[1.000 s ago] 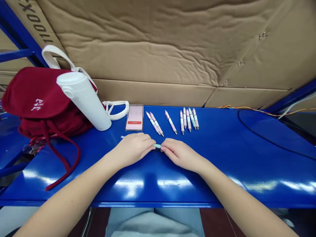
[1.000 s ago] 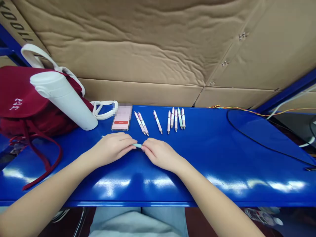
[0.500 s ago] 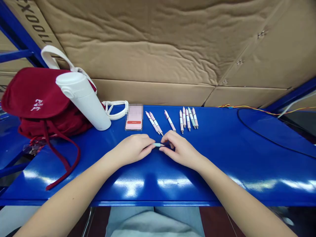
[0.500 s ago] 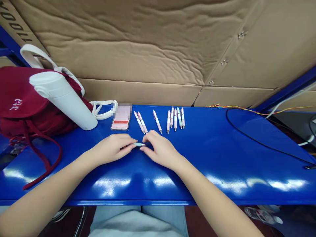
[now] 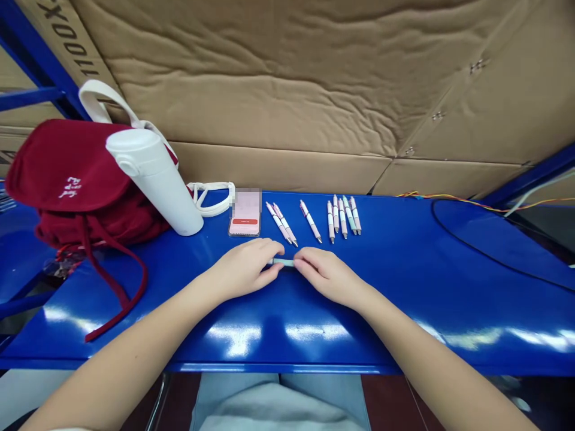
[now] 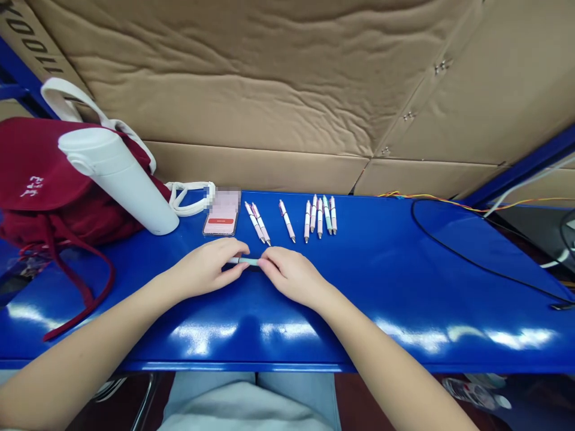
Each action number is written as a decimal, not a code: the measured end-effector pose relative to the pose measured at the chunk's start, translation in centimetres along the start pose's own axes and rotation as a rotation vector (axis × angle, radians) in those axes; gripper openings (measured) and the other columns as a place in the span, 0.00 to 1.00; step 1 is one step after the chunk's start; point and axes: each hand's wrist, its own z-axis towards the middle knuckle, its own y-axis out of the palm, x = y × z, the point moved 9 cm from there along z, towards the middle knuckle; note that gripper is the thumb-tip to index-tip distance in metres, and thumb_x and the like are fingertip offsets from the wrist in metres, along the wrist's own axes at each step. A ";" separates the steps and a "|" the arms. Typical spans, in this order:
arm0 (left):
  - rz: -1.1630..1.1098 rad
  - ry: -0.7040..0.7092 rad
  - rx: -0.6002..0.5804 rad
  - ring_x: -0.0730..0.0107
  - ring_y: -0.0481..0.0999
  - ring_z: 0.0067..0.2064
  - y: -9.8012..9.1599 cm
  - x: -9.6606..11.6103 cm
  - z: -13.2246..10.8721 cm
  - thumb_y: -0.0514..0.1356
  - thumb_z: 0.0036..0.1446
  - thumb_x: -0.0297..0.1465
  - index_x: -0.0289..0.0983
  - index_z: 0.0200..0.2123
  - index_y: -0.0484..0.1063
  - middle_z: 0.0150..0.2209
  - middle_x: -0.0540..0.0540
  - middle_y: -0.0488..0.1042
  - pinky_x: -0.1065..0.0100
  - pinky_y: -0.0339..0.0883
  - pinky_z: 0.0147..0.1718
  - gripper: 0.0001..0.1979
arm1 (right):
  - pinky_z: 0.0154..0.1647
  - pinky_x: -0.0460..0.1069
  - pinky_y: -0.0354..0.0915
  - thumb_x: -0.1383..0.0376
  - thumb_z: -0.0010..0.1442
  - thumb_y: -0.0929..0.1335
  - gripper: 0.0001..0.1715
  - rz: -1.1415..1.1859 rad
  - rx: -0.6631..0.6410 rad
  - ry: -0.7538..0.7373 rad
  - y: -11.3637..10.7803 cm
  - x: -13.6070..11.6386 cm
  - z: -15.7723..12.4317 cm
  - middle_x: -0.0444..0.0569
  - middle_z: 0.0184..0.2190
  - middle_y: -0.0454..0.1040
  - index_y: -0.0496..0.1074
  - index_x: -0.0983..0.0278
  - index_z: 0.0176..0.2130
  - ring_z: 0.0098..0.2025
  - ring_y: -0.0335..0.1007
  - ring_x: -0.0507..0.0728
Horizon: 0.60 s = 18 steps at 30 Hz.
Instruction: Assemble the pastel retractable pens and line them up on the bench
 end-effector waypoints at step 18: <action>0.033 0.040 -0.015 0.69 0.70 0.36 0.1 0.1 0.0 0.50 0.62 0.33 0.36 0.38 0.69 0.35 0.46 0.70 0.69 0.64 0.36 0.10 | 0.34 0.47 0.60 0.60 0.62 0.62 0.09 0.017 0.006 -0.011 0.0 0.0 -0.1 0.47 0.34 0.71 0.66 0.62 0.37 0.34 0.66 0.53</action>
